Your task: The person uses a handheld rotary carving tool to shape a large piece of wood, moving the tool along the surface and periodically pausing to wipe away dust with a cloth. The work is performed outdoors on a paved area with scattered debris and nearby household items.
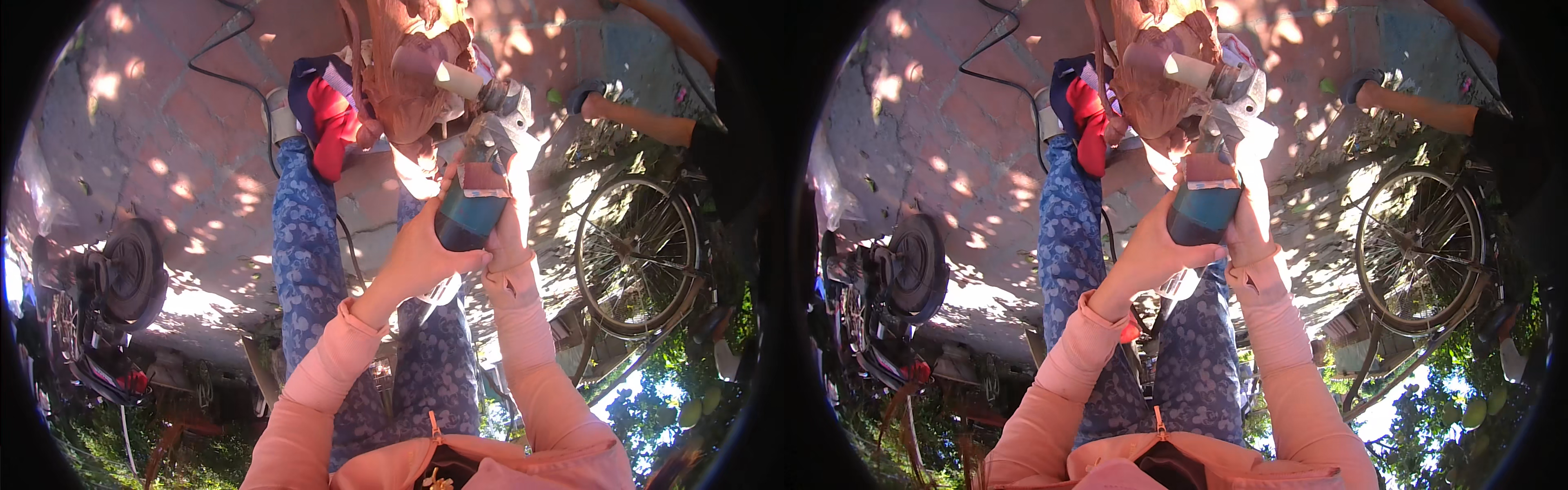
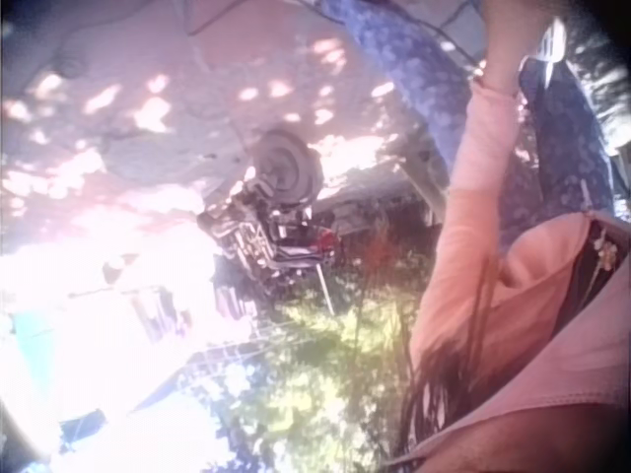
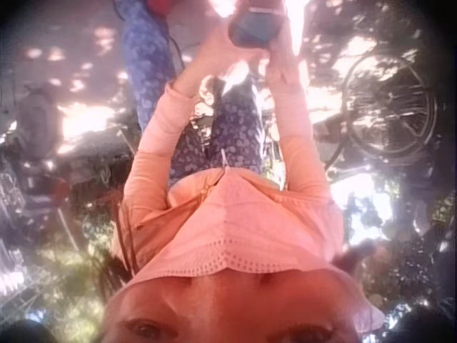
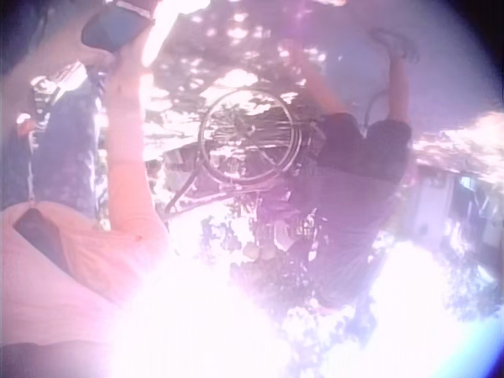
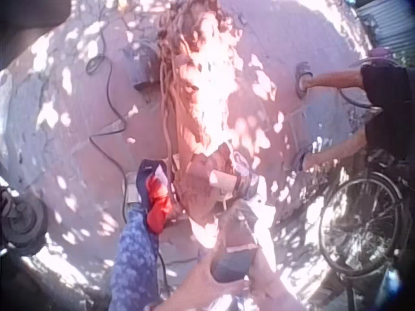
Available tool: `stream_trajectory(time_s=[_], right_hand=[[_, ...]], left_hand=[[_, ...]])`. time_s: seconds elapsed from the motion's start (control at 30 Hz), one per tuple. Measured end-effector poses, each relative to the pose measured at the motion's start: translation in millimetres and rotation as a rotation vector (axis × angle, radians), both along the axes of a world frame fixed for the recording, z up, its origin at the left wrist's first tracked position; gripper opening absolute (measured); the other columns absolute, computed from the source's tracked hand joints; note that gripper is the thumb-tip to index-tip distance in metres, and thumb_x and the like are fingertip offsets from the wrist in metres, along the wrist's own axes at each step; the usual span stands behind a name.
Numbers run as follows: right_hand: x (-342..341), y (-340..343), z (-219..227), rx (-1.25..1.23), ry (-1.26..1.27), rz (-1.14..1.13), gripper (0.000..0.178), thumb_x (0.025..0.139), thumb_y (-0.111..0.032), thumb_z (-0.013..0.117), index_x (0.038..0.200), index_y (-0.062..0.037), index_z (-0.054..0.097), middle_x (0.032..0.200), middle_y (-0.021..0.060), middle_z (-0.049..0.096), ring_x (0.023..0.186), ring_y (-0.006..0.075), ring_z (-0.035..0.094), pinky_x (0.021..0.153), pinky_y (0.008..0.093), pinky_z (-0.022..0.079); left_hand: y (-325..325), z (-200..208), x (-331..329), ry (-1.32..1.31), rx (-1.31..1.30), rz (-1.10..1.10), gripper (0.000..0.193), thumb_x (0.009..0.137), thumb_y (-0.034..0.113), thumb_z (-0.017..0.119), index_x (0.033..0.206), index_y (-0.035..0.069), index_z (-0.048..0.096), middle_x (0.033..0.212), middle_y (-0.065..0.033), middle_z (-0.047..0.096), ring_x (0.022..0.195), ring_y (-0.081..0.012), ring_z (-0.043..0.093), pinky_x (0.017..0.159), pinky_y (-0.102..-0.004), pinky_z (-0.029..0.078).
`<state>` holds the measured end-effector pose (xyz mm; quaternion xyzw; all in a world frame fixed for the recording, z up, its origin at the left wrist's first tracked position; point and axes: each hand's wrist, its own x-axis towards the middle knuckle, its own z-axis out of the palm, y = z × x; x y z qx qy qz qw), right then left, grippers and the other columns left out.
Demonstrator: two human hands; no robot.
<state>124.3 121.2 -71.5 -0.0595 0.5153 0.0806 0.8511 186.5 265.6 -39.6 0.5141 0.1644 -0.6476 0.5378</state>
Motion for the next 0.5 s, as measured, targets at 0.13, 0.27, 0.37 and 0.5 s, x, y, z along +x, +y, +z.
stream_trajectory(time_s=[0.13, 0.27, 0.37, 0.5], right_hand=[[4.7, 7.0, -5.9, -0.168, 0.023, 0.079, 0.053, 0.099, -0.043, 0.041, 0.128, 0.0006, 0.045, 0.110, 0.0182, 0.060, 0.095, 0.0275, 0.062, 0.085, 0.0387, 0.054], [28.3, 8.5, 23.9, -0.279, 0.163, 0.266, 0.053, 0.096, -0.046, 0.046, 0.120, 0.0016, 0.051, 0.098, 0.0168, 0.065, 0.085, 0.0247, 0.066, 0.078, 0.0360, 0.056], [42.1, 12.1, 40.4, -0.445, 0.210, 0.437, 0.058, 0.092, -0.050, 0.053, 0.113, 0.0040, 0.055, 0.091, 0.0162, 0.066, 0.076, 0.0229, 0.068, 0.068, 0.0332, 0.058], [50.2, 4.3, 35.6, -0.516, 0.228, 0.378, 0.060, 0.091, -0.053, 0.052, 0.111, 0.0039, 0.057, 0.090, 0.0169, 0.066, 0.077, 0.0236, 0.068, 0.068, 0.0338, 0.057]], left_hand=[[3.6, -9.4, 7.1, 0.002, -0.103, 0.079, 0.077, 0.063, 0.021, 0.085, 0.127, -0.001, 0.048, 0.108, -0.0083, 0.061, 0.096, -0.0147, 0.059, 0.083, -0.0287, 0.048], [12.5, 1.9, -4.3, 0.122, -0.128, 0.166, 0.082, 0.061, 0.027, 0.085, 0.128, 0.000, 0.047, 0.110, -0.0104, 0.061, 0.099, -0.0178, 0.059, 0.089, -0.0310, 0.046], [10.2, 9.6, -7.5, 0.200, -0.171, 0.255, 0.086, 0.061, 0.024, 0.086, 0.133, 0.001, 0.044, 0.116, -0.0099, 0.059, 0.106, -0.0170, 0.056, 0.094, -0.0306, 0.043], [6.0, 2.7, 7.7, 0.201, -0.230, 0.241, 0.080, 0.062, 0.023, 0.085, 0.129, 0.001, 0.048, 0.113, -0.0085, 0.060, 0.102, -0.0148, 0.056, 0.091, -0.0299, 0.044]])
